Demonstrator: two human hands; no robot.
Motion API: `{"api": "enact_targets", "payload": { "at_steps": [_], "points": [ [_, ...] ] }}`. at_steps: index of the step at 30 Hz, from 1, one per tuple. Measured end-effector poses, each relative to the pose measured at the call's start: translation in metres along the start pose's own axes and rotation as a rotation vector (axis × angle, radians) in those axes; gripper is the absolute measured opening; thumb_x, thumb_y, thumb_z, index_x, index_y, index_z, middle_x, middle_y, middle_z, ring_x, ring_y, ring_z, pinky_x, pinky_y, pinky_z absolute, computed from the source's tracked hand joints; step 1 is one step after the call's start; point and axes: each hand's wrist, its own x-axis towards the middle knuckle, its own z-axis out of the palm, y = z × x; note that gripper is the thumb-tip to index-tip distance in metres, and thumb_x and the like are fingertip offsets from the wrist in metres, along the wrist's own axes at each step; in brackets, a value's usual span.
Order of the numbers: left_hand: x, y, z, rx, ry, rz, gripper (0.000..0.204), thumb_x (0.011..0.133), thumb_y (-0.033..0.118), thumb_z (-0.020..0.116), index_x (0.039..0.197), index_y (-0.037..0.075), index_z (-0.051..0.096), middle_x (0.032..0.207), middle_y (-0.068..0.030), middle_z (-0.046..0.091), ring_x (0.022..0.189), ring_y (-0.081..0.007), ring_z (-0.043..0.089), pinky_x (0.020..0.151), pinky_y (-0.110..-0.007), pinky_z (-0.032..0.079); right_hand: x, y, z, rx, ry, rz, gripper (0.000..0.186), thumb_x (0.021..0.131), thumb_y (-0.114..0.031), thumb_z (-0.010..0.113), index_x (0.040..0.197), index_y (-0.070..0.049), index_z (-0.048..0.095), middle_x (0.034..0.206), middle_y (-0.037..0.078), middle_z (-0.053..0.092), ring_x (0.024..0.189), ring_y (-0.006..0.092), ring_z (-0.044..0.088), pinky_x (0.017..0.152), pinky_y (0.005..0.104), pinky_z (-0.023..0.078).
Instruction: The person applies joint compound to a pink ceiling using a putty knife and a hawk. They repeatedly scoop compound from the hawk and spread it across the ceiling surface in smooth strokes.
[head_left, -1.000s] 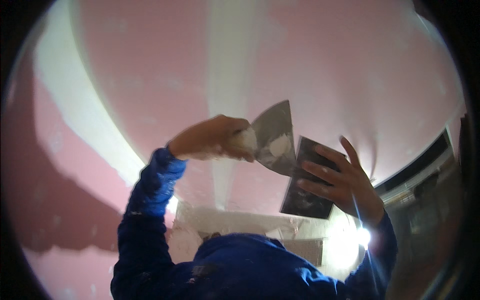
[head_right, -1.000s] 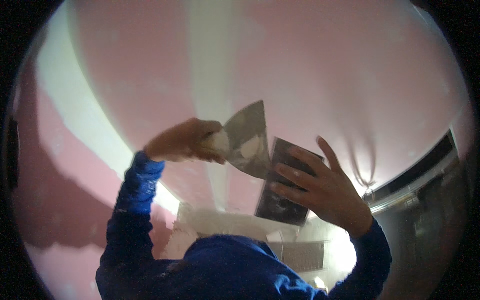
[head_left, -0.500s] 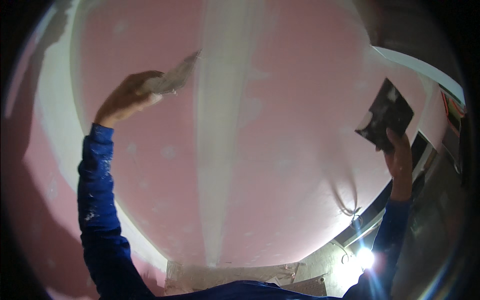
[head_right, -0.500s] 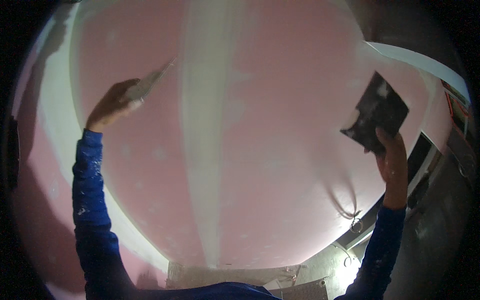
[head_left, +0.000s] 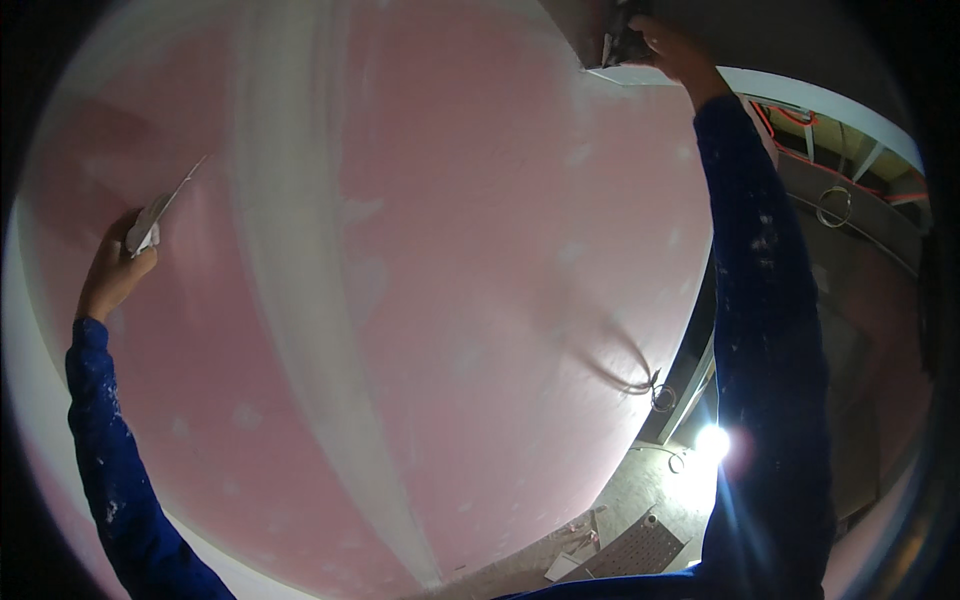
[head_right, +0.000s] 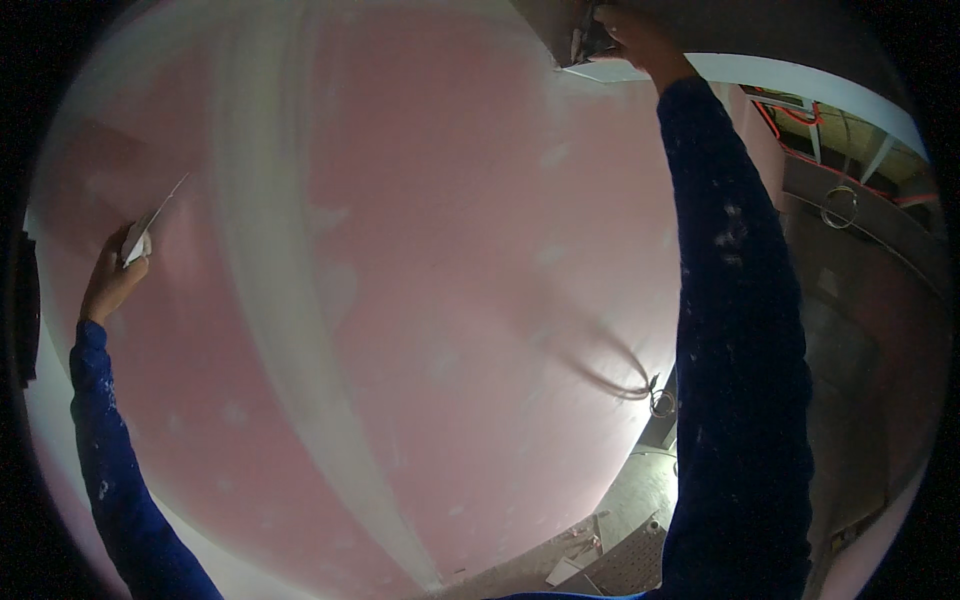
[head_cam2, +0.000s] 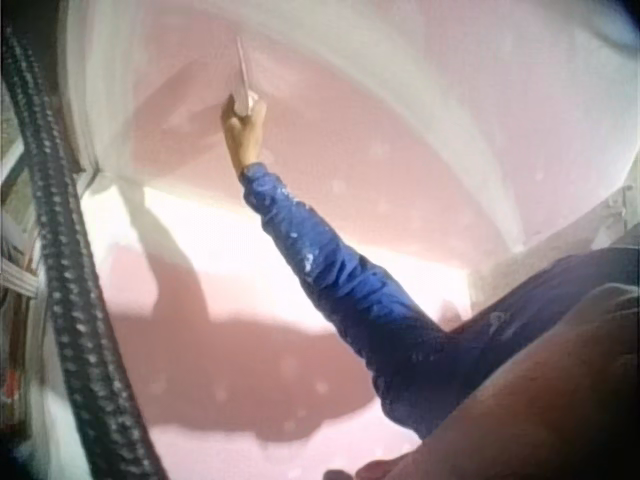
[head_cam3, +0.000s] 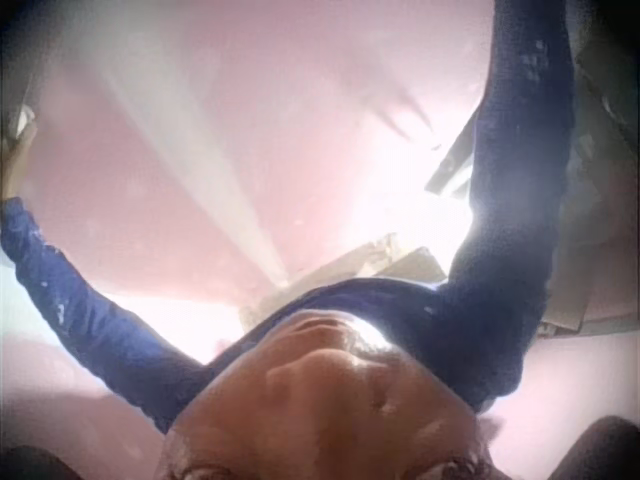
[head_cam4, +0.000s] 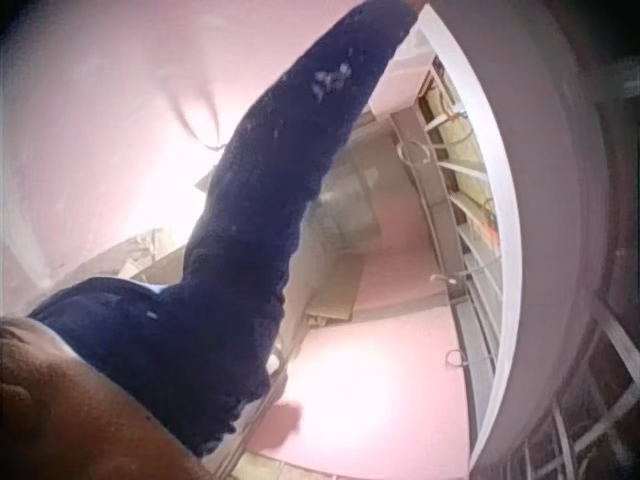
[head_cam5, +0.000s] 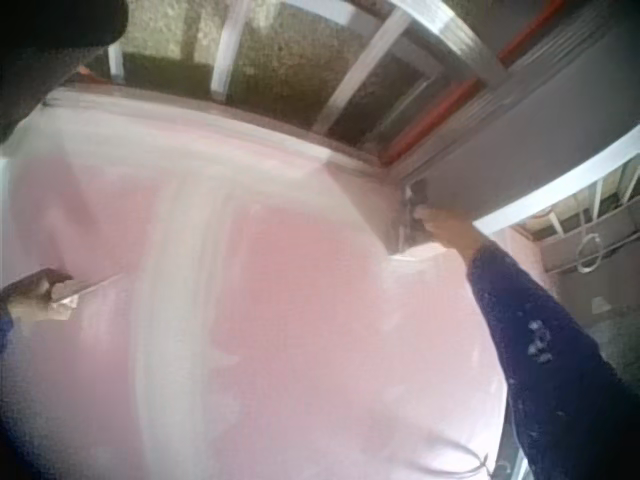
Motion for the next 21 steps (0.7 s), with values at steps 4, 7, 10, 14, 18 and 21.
{"api": "enact_targets", "payload": {
  "at_steps": [4, 7, 10, 14, 18, 21],
  "points": [
    [-0.003, -0.022, -0.007, 0.065, -0.018, -0.077, 0.048, 0.084, 0.018, 0.061, 0.13, 0.004, 0.056, 0.111, -0.0115, 0.06, 0.103, -0.025, 0.06, 0.095, -0.037, 0.049, 0.042, 0.037, -0.021, -0.841, 0.139, 0.099, 0.043, 0.094, -0.021, 0.072, 0.131, -0.007, 0.057, 0.113, 0.003, 0.06, 0.112, 0.0217, 0.06, 0.102, 0.0675, 0.052],
    [-0.007, -0.045, -0.006, 0.043, -0.056, -0.119, 0.055, 0.086, 0.025, 0.062, 0.137, 0.006, 0.053, 0.121, -0.0148, 0.058, 0.109, -0.0283, 0.06, 0.097, -0.04, 0.049, 0.063, 0.065, -0.021, 0.029, 0.318, 0.185, 0.039, 0.095, -0.024, 0.071, 0.129, -0.011, 0.059, 0.114, 0.0, 0.062, 0.112, 0.0195, 0.061, 0.095, 0.0704, 0.054],
    [-0.015, -0.061, 0.006, 0.074, 0.103, -0.112, 0.06, 0.086, 0.032, 0.063, 0.141, 0.008, 0.051, 0.128, -0.0172, 0.056, 0.114, -0.0312, 0.06, 0.098, -0.043, 0.05, 0.079, 0.085, -0.019, -0.077, 0.345, 0.195, 0.043, 0.095, -0.031, 0.071, 0.132, -0.013, 0.06, 0.12, 0.0, 0.063, 0.114, 0.0205, 0.062, 0.091, 0.0701, 0.055],
    [-0.024, -0.064, 0.005, 0.13, 0.212, -0.119, 0.058, 0.088, 0.034, 0.064, 0.138, 0.008, 0.052, 0.123, -0.0155, 0.056, 0.112, -0.0288, 0.059, 0.096, -0.042, 0.05, 0.09, 0.09, -0.011, -0.118, 0.396, 0.207, 0.049, 0.095, -0.037, 0.07, 0.137, -0.014, 0.058, 0.13, 0.002, 0.063, 0.123, 0.0244, 0.061, 0.087, 0.0698, 0.057],
    [-0.021, -0.064, -0.007, 0.154, 0.048, -0.13, 0.049, 0.09, 0.033, 0.063, 0.131, 0.007, 0.055, 0.113, -0.0104, 0.057, 0.104, -0.0219, 0.058, 0.089, -0.038, 0.05, 0.091, 0.082, 0.004, -0.242, 0.365, 0.196, 0.048, 0.096, -0.035, 0.069, 0.137, -0.012, 0.059, 0.132, 0.005, 0.063, 0.125, 0.0264, 0.061, 0.087, 0.0669, 0.057],
    [-0.021, -0.072, -0.009, 0.194, 0.112, -0.176, 0.043, 0.093, 0.031, 0.062, 0.127, 0.005, 0.057, 0.107, -0.0066, 0.057, 0.098, -0.0178, 0.058, 0.087, -0.034, 0.049, 0.091, 0.073, 0.012, -0.396, 0.327, 0.143, 0.046, 0.096, -0.033, 0.068, 0.136, -0.01, 0.06, 0.132, 0.007, 0.064, 0.124, 0.0276, 0.061, 0.088, 0.0638, 0.056]
  ]
}}
